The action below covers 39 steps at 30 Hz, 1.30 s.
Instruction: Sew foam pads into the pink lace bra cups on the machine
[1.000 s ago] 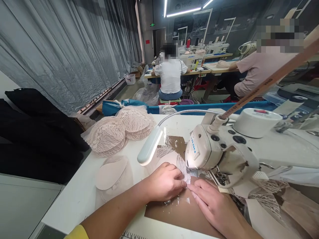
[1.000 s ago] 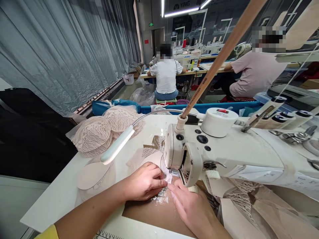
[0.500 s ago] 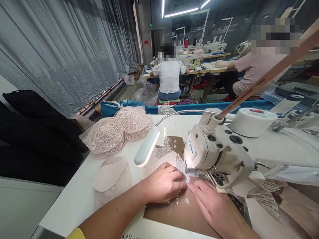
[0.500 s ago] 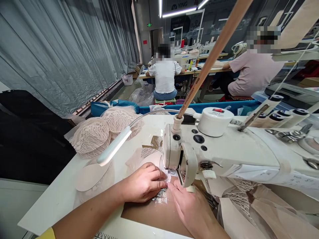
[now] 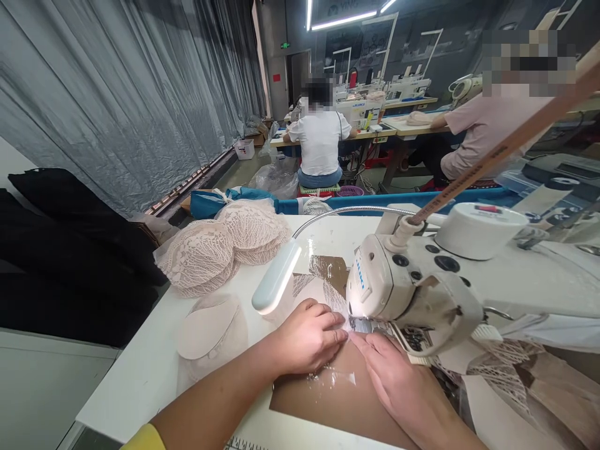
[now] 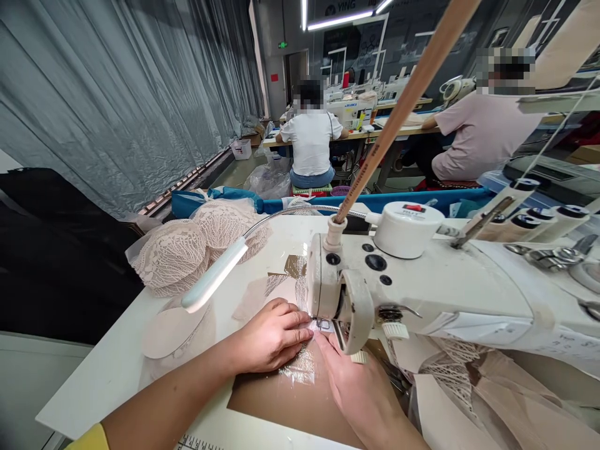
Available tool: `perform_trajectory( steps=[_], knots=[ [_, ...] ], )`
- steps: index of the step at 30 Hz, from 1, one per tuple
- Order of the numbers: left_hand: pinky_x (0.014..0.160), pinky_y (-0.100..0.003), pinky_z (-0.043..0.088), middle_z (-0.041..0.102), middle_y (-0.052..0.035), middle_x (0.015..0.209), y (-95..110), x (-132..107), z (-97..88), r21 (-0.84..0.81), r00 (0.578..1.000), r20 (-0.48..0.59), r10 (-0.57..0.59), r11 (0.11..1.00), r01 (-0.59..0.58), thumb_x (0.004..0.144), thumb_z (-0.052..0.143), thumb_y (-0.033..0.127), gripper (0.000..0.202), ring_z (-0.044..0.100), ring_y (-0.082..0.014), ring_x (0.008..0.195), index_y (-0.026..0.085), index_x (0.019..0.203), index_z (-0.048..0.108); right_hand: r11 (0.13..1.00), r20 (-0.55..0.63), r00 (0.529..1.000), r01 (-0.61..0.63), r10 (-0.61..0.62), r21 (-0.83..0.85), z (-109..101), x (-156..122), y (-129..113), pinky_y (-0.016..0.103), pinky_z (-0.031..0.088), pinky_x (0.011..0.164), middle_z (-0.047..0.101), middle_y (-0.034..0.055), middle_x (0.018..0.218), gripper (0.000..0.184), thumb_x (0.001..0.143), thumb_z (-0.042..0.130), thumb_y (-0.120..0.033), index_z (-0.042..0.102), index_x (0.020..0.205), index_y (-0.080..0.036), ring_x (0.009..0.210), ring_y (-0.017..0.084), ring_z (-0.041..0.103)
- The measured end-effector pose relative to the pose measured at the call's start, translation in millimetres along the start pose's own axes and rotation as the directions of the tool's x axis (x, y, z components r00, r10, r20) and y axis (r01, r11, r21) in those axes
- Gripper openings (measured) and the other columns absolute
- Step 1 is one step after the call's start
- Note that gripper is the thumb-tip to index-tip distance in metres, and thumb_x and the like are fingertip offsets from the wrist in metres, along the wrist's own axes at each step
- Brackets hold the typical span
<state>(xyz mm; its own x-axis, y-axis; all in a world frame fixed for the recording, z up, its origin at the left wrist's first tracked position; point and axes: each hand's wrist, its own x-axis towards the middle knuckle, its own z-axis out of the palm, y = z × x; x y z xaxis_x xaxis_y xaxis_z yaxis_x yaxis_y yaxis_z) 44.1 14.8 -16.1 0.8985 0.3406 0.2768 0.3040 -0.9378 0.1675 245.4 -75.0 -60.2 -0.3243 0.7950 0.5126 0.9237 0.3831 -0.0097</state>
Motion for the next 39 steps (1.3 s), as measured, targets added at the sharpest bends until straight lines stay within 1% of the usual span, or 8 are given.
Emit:
perform_trajectory(
  steps=[21,24,28,30,32,35,37,39],
  knots=[
    [0.095,-0.047,0.04,0.056,-0.0087,0.126,-27.5,-9.8,14.9,0.062,0.933,-0.127,-0.336,0.936,0.346,0.087,0.048,0.022,0.032,0.045,-0.0298,0.118,0.022,0.117,0.06,0.967,0.067,0.996,0.039,-0.058,0.252,-7.8,7.3,14.6,0.023,0.056,0.069,0.071,0.0042,0.095,0.031,0.093,0.04,-0.024,0.062,0.114,-0.024,0.08,0.016,0.069],
    [0.093,-0.048,0.041,0.055,-0.0083,0.126,-26.4,-10.9,4.4,0.082,0.91,-0.081,-0.407,0.907,0.413,0.087,0.047,0.023,0.032,0.047,-0.0305,0.116,0.023,0.116,0.06,0.965,0.048,0.996,0.061,-0.076,0.256,-3.6,4.2,19.2,0.021,0.057,0.067,0.071,0.0043,0.096,0.029,0.092,0.042,-0.024,0.061,0.113,-0.024,0.082,0.016,0.07],
    [0.089,-0.045,0.044,0.057,-0.0102,0.12,-10.8,-20.5,-38.3,0.055,0.87,0.079,-0.486,0.874,0.483,0.086,0.051,0.033,0.028,0.05,-0.0308,0.112,0.021,0.11,0.061,0.957,0.092,0.989,0.082,-0.112,0.278,-0.7,1.1,23.1,0.02,0.057,0.07,0.07,0.0046,0.101,0.029,0.094,0.04,-0.025,0.057,0.117,-0.024,0.086,0.015,0.07],
    [0.089,-0.046,0.043,0.059,-0.0119,0.114,-3.6,-35.7,-63.5,0.067,0.805,0.116,-0.582,0.813,0.579,0.087,0.05,0.041,0.033,0.051,-0.0318,0.109,0.018,0.108,0.061,0.953,0.108,0.987,0.086,-0.122,0.289,-1.1,0.7,23.3,0.017,0.056,0.066,0.07,0.0035,0.102,0.029,0.095,0.039,-0.025,0.054,0.12,-0.024,0.083,0.013,0.071],
    [0.094,-0.049,0.039,0.057,-0.0158,0.118,-2.6,-60.7,-82.9,0.128,0.674,0.038,-0.738,0.672,0.729,0.09,0.044,0.043,0.04,0.049,-0.0338,0.113,0.014,0.114,0.058,0.956,0.091,0.988,0.094,-0.124,0.278,-1.1,0.2,23.0,0.015,0.055,0.061,0.069,0.0027,0.101,0.029,0.095,0.039,-0.025,0.052,0.121,-0.024,0.08,0.011,0.071],
    [0.1,-0.055,0.03,0.056,-0.0207,0.115,-10.5,-111.9,-95.6,0.145,0.329,-0.152,-0.932,0.308,0.94,0.09,0.041,0.042,0.041,0.047,-0.0368,0.114,0.009,0.107,0.058,0.959,0.082,0.987,0.113,-0.139,0.261,1.6,-1.7,23.4,0.015,0.054,0.055,0.07,0.0017,0.099,0.028,0.095,0.04,-0.025,0.052,0.12,-0.025,0.078,0.011,0.071],
    [0.094,-0.054,0.035,0.059,-0.0206,0.104,-13.9,-146.3,-94.7,0.116,0.259,-0.138,-0.956,0.244,0.963,0.088,0.043,0.039,0.035,0.049,-0.0372,0.109,0.008,0.097,0.058,0.961,0.081,0.987,0.113,-0.137,0.252,4.7,-3.3,24.6,0.016,0.054,0.053,0.07,0.002,0.098,0.027,0.094,0.041,-0.025,0.053,0.118,-0.025,0.077,0.012,0.071],
    [0.089,-0.042,0.041,0.06,-0.0135,0.098,-10.2,-171.6,-88.8,0.041,0.291,-0.089,-0.952,0.289,0.957,0.086,0.045,0.036,0.026,0.053,-0.0296,0.103,0.013,0.093,0.056,0.964,0.08,0.989,0.101,-0.124,0.245,7.5,-4.3,26.3,0.018,0.055,0.054,0.069,0.0027,0.099,0.027,0.094,0.041,-0.025,0.055,0.117,-0.025,0.078,0.013,0.071]
  ],
)
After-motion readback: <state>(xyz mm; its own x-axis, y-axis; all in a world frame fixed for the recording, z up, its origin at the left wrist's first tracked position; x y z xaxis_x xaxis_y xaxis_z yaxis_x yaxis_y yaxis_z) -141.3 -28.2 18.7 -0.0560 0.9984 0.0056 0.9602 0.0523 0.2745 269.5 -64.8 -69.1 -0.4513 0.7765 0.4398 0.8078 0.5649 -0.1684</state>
